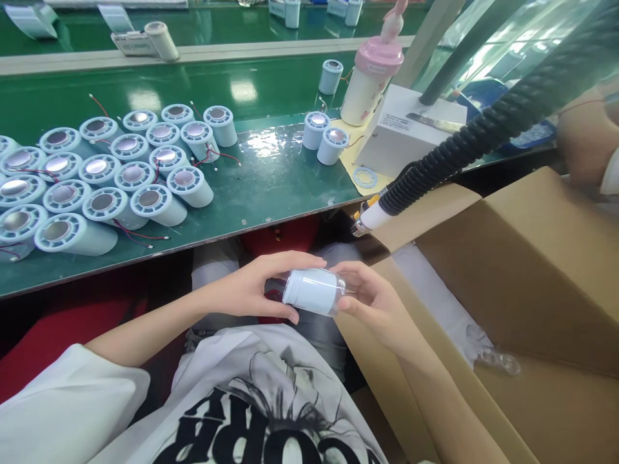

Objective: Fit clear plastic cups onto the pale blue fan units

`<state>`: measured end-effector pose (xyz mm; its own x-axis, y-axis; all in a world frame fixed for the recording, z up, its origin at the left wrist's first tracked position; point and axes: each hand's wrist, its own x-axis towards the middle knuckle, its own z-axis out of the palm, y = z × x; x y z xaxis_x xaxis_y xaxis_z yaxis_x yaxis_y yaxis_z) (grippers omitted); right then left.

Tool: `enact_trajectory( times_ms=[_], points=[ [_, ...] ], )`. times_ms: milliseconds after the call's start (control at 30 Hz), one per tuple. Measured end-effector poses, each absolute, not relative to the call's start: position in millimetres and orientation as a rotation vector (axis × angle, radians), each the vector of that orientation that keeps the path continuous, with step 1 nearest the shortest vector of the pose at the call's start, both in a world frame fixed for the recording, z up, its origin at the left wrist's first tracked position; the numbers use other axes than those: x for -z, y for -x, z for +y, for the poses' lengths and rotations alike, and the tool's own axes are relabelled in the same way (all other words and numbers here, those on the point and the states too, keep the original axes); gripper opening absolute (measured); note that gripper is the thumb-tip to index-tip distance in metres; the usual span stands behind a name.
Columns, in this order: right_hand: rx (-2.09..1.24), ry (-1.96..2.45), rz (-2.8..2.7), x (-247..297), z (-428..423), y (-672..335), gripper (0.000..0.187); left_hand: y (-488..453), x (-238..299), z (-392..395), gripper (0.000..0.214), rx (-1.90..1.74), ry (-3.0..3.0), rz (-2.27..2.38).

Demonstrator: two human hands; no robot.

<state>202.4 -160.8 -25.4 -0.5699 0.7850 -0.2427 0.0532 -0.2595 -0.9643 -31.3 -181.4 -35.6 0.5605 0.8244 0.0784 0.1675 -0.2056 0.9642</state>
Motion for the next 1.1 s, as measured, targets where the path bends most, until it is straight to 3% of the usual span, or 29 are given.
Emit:
enact_trajectory(
  times_ms=[333,767,967,1033,1100],
  points=[
    [-2.027,1.132,-1.306,31.2,-158.7,-197.5,0.037,31.5,35.5,-181.9,0.073,-0.76,-1.709,0.798],
    [-2.423,1.174,-0.913,31.6,-162.6,-184.7,0.052,32.4,35.0,-181.6,0.074,-0.796,-1.746,0.737],
    [-2.663,1.124,-0.873,35.0,-160.8,-186.6,0.072,29.5,36.5,-181.8,0.067,-0.867,-1.856,0.76],
    [-2.634,1.078,-0.963,40.1,-162.1,-188.6,0.074,28.3,36.1,-184.0,0.066,-0.873,-1.815,0.791],
    [-2.404,0.998,-1.134,45.3,-164.4,-191.8,0.07,27.3,34.0,-187.3,0.066,-0.846,-1.713,0.842]
  ],
)
